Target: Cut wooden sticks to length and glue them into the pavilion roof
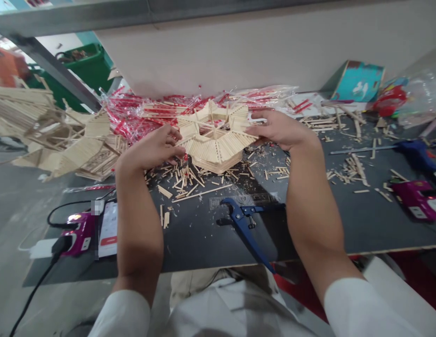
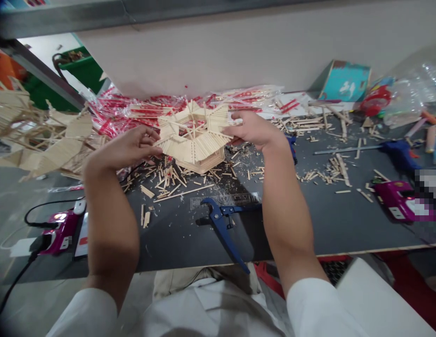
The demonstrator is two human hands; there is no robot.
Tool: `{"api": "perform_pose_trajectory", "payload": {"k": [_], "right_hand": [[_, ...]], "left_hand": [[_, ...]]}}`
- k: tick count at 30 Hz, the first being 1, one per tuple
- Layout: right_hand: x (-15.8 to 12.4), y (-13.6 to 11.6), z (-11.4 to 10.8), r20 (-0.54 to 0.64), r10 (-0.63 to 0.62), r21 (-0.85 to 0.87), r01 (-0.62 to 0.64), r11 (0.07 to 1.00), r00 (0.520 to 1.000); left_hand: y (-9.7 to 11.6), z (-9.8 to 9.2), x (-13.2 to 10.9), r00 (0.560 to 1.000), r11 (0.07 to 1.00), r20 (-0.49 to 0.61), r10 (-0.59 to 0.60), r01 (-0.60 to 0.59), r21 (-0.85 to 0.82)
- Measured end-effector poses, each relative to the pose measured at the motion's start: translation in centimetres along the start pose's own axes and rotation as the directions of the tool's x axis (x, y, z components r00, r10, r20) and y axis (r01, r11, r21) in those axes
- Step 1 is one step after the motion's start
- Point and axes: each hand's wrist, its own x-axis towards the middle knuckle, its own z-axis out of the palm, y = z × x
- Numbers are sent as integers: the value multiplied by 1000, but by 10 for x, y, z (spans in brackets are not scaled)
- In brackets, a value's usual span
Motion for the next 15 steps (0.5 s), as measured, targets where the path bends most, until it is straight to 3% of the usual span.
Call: {"api": "perform_pose_trajectory", "payload": {"k": [3,7,12,15], "right_hand": [[-6,-3,-6,157,15,-137,7,991,987],[-9,-3,-10,288,16,-302,75,950,958],[-6,-2,-11,267,52,-373,54,926,962],[2,7,-13,141,85,-463,-10,886,986]], "left_hand": [[-13,2,13,996,986,-88,15,-29,-165],[-20,5,23,978,985,-209,18,-53,-162],[-28,6,28,957,992,-289,-12,-24,-122],[-31,6,29,959,994,-283,-12,-19,-105]]}}
